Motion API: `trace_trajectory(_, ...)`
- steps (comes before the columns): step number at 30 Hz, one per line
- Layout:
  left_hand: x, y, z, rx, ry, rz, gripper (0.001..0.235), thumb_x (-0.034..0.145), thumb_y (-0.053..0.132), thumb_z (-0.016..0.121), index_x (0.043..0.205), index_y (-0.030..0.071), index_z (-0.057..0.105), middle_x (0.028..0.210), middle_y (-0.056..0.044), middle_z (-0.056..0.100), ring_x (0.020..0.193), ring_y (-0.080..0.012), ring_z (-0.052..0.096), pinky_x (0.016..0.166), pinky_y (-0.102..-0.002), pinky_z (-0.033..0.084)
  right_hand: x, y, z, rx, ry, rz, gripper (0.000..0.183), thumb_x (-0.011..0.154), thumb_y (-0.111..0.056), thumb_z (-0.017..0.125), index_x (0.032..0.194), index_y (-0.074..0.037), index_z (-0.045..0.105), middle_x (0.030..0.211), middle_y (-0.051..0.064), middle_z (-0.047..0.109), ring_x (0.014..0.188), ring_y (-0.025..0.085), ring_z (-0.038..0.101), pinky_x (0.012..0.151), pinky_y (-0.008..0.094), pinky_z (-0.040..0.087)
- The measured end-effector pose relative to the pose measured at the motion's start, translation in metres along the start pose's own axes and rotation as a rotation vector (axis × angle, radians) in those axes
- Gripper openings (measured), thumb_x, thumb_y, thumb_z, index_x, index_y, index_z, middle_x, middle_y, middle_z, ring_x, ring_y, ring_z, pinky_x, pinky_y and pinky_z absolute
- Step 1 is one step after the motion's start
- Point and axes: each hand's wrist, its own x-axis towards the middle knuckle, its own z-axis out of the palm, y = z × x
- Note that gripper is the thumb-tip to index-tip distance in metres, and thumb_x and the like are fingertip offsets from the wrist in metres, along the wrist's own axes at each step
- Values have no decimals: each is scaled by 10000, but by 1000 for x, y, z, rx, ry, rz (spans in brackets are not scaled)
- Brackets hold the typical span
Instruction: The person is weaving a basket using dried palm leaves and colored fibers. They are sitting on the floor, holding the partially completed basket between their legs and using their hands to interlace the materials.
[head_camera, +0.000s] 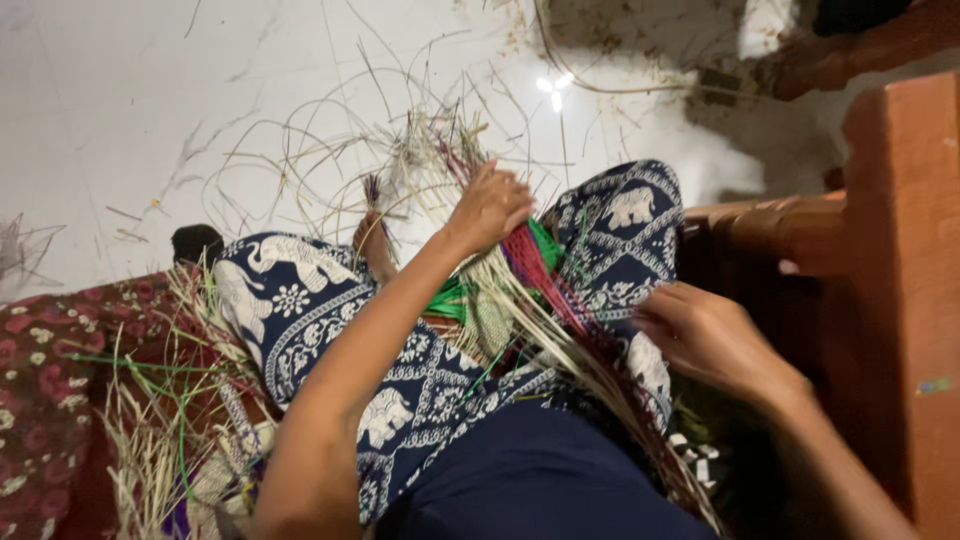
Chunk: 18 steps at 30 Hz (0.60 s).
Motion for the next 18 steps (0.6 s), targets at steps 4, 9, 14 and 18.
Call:
trace_trajectory(4,17,-9,-5,-2,-202,10,135,882,280,749,904,173,828,918,-28,786,953,-236,679,1182,-533,312,71,-23,21,142,-16,-250,181,865,-138,707,1008,-29,725,937,129,714,834,289,690,744,398,568)
trace_trajectory(9,26,-27,-8,-50,-256,54,124,855,299,775,875,180,800,825,-36,755,781,-244,713,767,-423,571,141,10,68,159,-56,-266,175,953,-190,669,1030,-55,751,958,106,741,869,236,699,804,374,584)
trace_trajectory(14,32,-29,1,259,-381,112,148,862,181,717,729,139,763,703,-92,721,684,-281,717,574,-415,557,197,62,112,379,-104,87,213,949,-160,633,1097,-47,736,983,106,752,797,167,681,730,331,576)
trace_trajectory(18,24,-37,17,236,-245,121,140,814,191,712,696,134,761,713,-129,718,669,-309,708,576,-437,553,230,94,143,630,-169,351,212,986,-180,627,1034,-18,755,796,86,733,630,136,618,589,306,510)
